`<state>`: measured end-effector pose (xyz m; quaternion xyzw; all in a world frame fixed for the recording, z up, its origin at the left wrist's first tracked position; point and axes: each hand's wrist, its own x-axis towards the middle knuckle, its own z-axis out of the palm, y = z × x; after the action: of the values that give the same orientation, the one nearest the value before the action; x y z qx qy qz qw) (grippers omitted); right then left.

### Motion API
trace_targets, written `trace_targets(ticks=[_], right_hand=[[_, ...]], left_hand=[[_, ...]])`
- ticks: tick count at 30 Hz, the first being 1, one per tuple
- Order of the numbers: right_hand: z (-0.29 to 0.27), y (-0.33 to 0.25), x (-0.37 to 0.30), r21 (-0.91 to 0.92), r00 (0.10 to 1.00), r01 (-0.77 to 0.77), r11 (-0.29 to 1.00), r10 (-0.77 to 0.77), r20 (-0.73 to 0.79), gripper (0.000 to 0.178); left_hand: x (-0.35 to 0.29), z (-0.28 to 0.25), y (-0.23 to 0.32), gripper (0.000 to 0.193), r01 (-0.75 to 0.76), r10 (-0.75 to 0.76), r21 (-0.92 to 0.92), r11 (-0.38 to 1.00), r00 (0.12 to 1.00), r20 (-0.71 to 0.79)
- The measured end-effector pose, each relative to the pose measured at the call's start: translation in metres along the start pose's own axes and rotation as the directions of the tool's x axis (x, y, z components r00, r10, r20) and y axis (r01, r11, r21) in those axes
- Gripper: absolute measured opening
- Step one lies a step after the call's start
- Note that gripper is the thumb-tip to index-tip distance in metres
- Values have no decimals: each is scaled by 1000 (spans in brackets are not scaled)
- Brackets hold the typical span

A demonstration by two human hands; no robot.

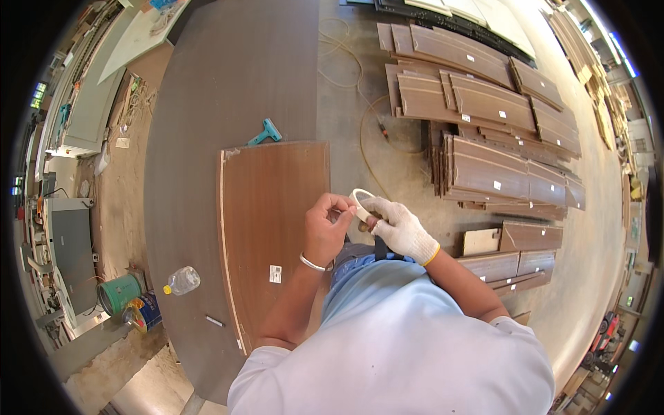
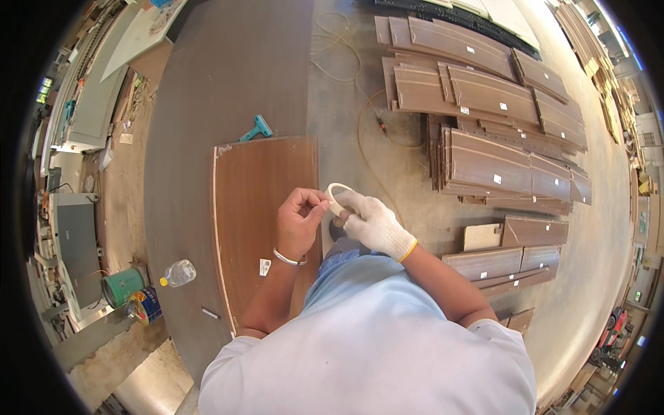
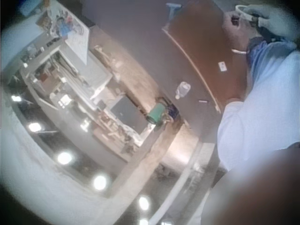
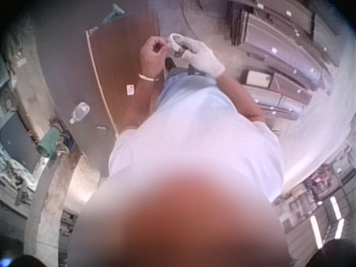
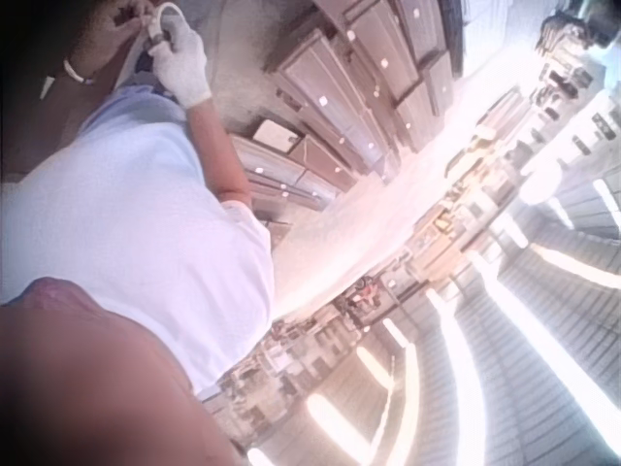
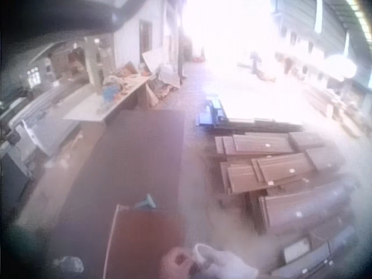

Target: The person wipes a large brown wooden panel with a cloth, pours liquid from a bottle onto the cloth, and continues wiping. They apply masking tape along the panel edges, then lift and stack the panel with others. The cycle repeats with additional panels.

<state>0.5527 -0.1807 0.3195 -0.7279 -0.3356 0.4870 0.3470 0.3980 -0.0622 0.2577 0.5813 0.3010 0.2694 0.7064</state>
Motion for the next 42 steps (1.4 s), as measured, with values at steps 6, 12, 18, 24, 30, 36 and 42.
trace_targets(ticks=[6, 12, 18, 24, 30, 36, 42], right_hand=[[15, -6, 8, -63, 997, -79, 995, 78, -27, 36], [29, 6, 17, -62, 988, -148, 987, 145, -51, 37], [38, 7, 19, -53, 978, -206, 977, 204, -49, 34], [50, 17, 21, -47, 962, -264, 963, 260, -80, 17], [62, 25, 28, -9, 954, -290, 957, 288, -85, 20], [63, 35, 36, -515, 983, -48, 856, -50, -174, 15], [44, 70, 23, -565, 953, -86, 821, -98, -288, 11]], left_hand=[[1, -18, 1, 14, 167, -158, -186, 968, 986, 61], [-1, -31, -11, 15, 184, -166, -177, 967, 980, 107], [-11, -28, -28, 9, 198, -196, -70, 978, 980, 27], [-23, -27, -43, 8, 267, -269, -60, 962, 962, -40], [-26, -37, -55, 8, 264, -270, -90, 960, 961, -61], [-4, -46, -59, 7, 202, -202, 8, 979, 979, 13], [85, -89, -77, 11, 44, -43, 14, 999, 999, -31]])
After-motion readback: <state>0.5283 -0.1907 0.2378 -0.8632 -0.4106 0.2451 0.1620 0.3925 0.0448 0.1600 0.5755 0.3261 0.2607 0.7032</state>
